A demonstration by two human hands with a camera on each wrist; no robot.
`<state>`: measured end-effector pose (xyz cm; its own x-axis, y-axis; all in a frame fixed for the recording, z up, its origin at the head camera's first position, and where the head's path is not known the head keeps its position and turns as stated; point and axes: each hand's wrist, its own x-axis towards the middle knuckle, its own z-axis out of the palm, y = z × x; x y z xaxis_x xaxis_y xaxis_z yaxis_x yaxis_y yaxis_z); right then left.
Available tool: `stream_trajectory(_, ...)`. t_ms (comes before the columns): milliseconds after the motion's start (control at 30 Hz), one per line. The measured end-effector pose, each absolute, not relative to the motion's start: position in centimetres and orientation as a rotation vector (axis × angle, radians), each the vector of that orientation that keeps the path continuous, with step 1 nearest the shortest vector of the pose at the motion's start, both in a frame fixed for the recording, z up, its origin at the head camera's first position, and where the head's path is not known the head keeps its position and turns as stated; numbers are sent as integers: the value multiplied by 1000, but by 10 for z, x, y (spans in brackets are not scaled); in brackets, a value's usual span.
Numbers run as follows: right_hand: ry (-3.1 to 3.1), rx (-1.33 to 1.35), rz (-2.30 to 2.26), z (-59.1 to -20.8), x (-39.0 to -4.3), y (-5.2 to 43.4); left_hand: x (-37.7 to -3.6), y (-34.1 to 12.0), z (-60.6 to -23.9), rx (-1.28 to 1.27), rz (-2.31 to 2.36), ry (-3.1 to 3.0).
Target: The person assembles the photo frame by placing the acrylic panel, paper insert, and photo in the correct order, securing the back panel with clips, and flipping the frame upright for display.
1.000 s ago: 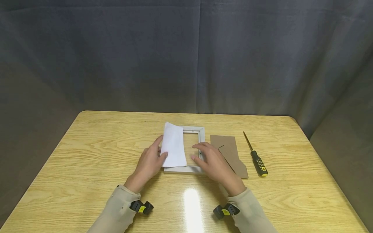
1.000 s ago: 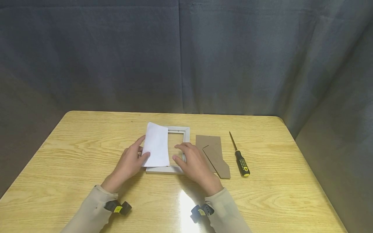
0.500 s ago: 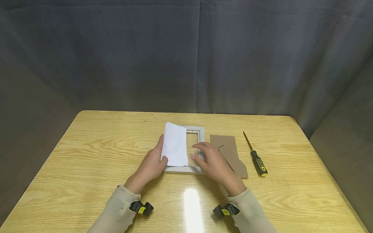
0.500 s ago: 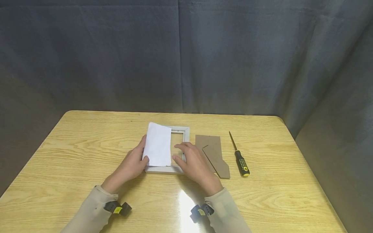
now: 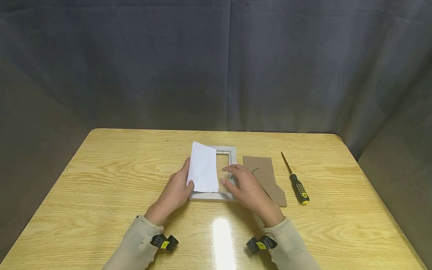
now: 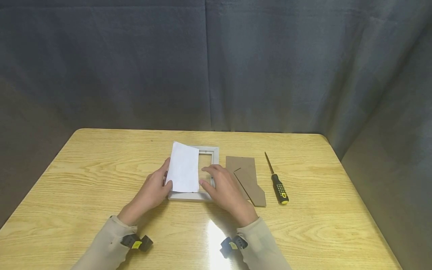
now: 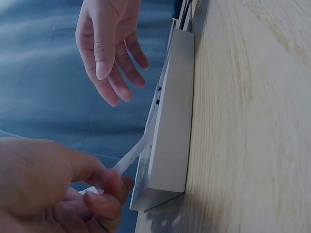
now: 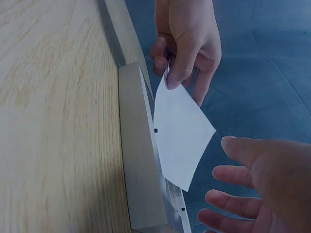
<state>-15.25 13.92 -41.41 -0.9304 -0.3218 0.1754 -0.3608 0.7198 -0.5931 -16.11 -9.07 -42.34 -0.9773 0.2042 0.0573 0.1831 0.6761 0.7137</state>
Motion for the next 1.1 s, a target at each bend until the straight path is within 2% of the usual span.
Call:
stream_trajectory(633,-2847,576,1023,-415,-153,139,-160,-85,-428,282,1235,2842)
stream_trajectory(1100,-2842,574,1032,-415,-155,140,-157,-75,-433,244,1073,2950)
